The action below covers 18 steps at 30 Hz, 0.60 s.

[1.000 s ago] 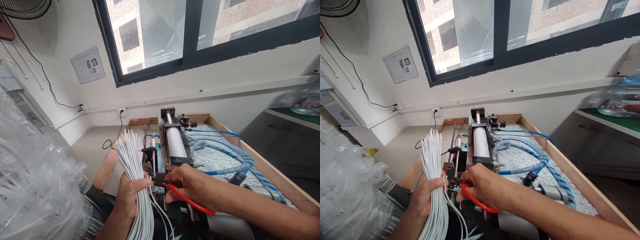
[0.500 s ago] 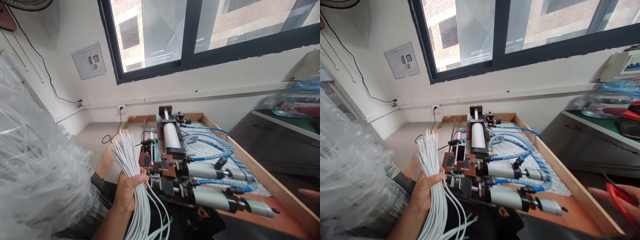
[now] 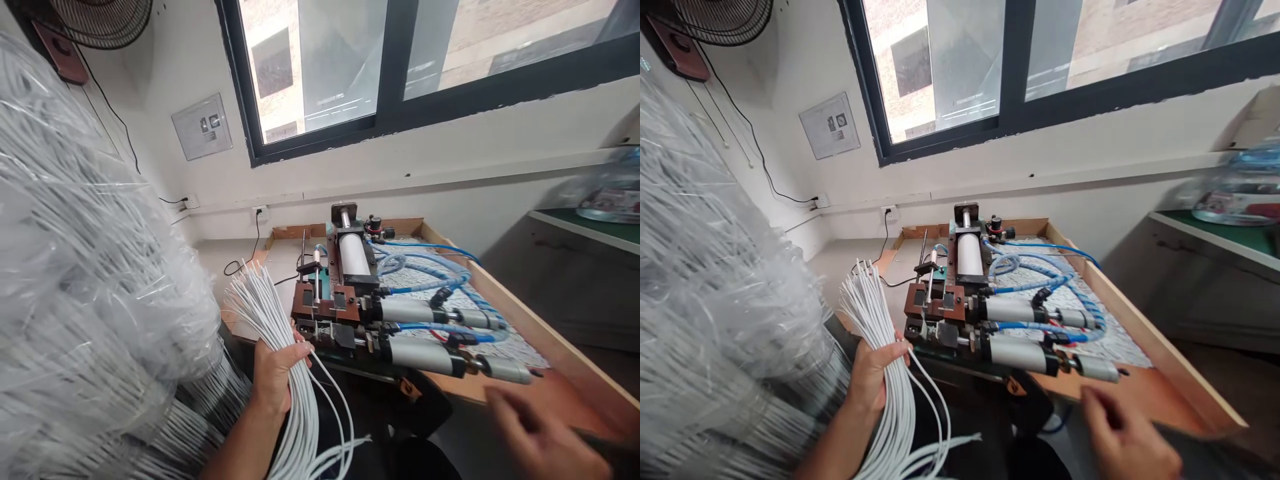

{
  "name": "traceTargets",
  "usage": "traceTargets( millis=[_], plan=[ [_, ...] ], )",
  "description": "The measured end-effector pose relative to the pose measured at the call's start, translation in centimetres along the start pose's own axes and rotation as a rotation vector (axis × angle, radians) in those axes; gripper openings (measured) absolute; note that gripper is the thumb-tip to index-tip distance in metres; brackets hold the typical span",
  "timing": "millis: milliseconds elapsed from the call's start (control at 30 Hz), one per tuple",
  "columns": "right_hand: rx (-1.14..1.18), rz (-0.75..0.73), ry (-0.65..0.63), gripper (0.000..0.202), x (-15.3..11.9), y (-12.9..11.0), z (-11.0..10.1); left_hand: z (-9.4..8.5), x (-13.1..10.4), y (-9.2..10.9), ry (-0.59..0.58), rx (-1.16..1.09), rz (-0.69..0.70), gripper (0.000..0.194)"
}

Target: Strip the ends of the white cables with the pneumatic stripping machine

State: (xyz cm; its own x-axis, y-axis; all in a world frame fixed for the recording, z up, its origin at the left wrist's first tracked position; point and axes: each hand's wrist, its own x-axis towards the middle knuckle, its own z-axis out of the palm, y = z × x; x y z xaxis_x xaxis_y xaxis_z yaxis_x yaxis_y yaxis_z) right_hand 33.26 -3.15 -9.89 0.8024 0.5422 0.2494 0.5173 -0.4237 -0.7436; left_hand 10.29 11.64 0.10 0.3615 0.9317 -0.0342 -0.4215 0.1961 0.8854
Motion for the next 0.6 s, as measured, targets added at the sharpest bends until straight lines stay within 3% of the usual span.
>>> traceTargets(
  millis=[67, 133, 233, 300, 400, 600],
  plan=[
    [0.137, -0.065, -0.018, 0.022, -3.9, -2.4, 1.3, 0.1, 0.1, -0.4, -0.004, 0.001, -0.027, 0.017],
    [0.303, -0.252, -0.188, 0.021, -6.2, -5.6, 2.9, 0.2, 0.1, -0.9, -0.016, 0.005, -0.061, 0.015],
    [0.478, -0.442, -0.387, 0.021, -7.1, -9.8, 5.1, -0.1, 0.3, -1.2, -0.015, 0.003, -0.091, 0.014],
    [0.548, -0.451, -0.429, 0.023, -7.0, -11.4, 5.9, -0.8, 0.5, -1.3, 0.011, 0.002, -0.09, 0.013],
    [0.646, -0.305, -0.433, 0.028, -6.8, -12.3, 6.5, -2.2, 1.4, -1.2, 0.098, 0.003, -0.076, 0.011],
    [0.982, 0.252, -0.483, 0.028, -5.4, -13.3, 8.8, -3.5, 3.0, -1.2, 0.252, 0.014, -0.101, 0.019]
  ],
)
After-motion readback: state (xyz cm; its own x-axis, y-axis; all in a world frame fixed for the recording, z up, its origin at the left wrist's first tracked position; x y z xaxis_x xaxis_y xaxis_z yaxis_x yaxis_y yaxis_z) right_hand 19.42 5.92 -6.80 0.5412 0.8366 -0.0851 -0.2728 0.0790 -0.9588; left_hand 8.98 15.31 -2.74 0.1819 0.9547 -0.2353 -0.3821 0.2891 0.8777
